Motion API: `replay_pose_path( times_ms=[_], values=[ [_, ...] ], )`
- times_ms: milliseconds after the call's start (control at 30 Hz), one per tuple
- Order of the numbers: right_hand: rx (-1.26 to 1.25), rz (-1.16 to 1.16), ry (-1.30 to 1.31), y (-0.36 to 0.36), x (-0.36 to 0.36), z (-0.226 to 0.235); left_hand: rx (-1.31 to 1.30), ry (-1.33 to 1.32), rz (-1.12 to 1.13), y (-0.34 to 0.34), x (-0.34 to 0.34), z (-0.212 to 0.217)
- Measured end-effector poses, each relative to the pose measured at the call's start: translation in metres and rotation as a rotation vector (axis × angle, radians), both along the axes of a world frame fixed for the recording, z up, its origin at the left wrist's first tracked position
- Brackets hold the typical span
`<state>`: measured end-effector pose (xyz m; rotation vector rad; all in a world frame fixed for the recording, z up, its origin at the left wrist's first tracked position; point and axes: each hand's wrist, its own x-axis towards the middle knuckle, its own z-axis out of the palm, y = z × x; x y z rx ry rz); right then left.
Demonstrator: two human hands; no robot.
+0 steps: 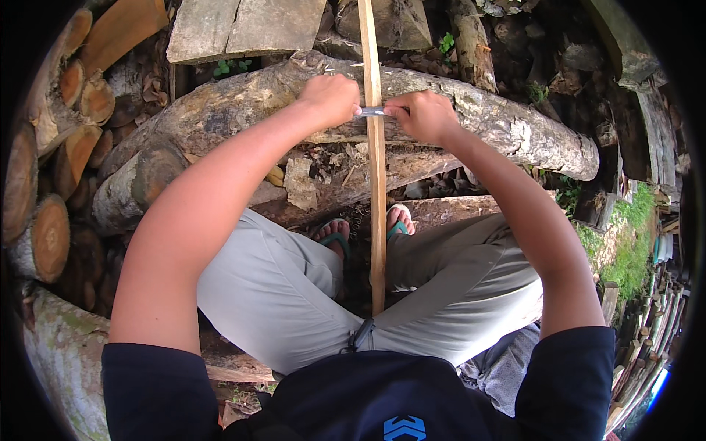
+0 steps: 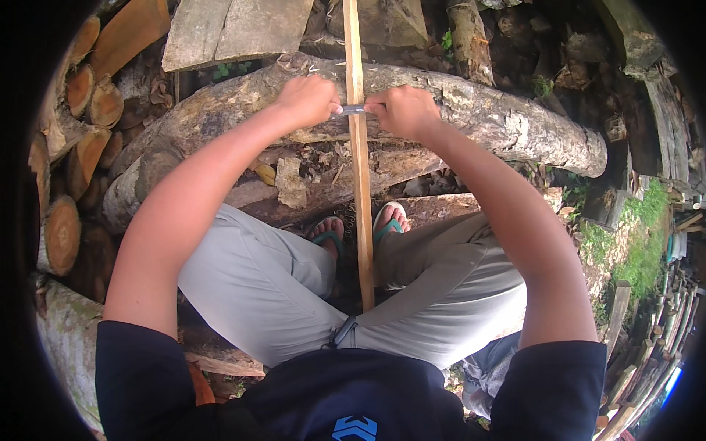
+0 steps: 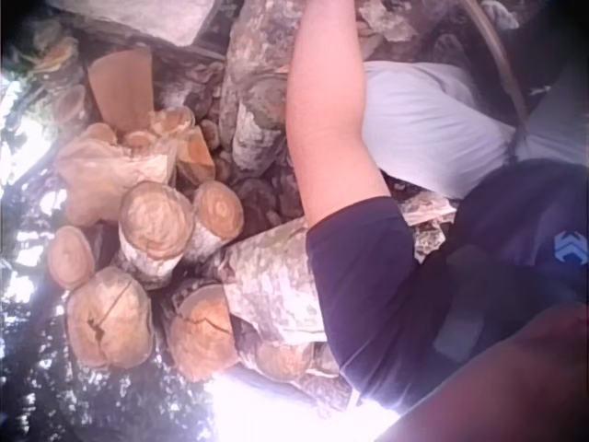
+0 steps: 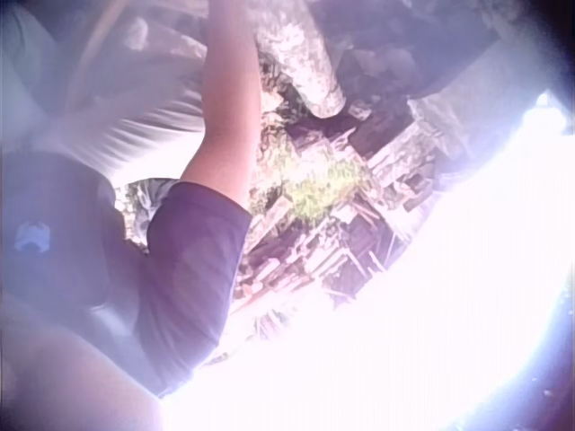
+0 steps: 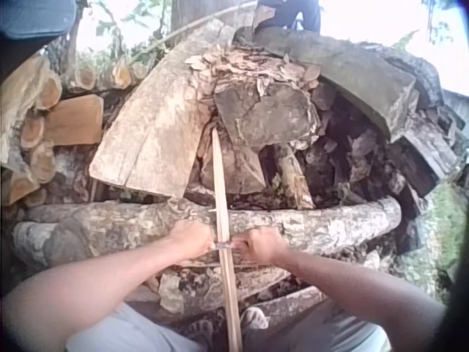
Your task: The person sits on the ground and uses a knife to shave a long thin piece of wood, removing thin strips along its length. The person repeatedly adjusts the wood and continues shaving until the end of the clip.
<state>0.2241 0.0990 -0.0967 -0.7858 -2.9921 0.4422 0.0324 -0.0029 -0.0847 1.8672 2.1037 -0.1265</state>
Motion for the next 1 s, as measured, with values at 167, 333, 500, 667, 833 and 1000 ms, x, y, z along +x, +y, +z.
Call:
replay_pose_path(
  times_ms=[167, 333, 500, 667, 833, 1000],
  values=[
    [-0.012, 0.107, 0.041, -0.002, 0.018, -0.013, -0.09, -0.031, -0.086, -0.004, 0.008, 0.002],
    [-0.074, 0.314, 0.067, -0.027, 0.042, -0.029, -0.314, 0.04, -0.314, -0.023, 0.035, -0.003],
    [-0.127, 0.218, -0.004, -0.018, 0.032, -0.012, -0.28, 0.021, -0.262, -0.011, 0.024, 0.012],
    [-0.179, 0.119, -0.055, 0.011, 0.024, 0.022, 0.228, -0.052, -0.084, -0.004, -0.008, 0.028],
    [-0.124, 0.055, -0.19, 0.027, 0.027, 0.048, 0.59, -0.032, 0.096, -0.001, -0.027, 0.036],
    [-0.119, 0.009, -0.14, 0.042, 0.027, 0.064, 0.623, -0.052, 0.223, 0.002, -0.032, 0.04]
  ],
)
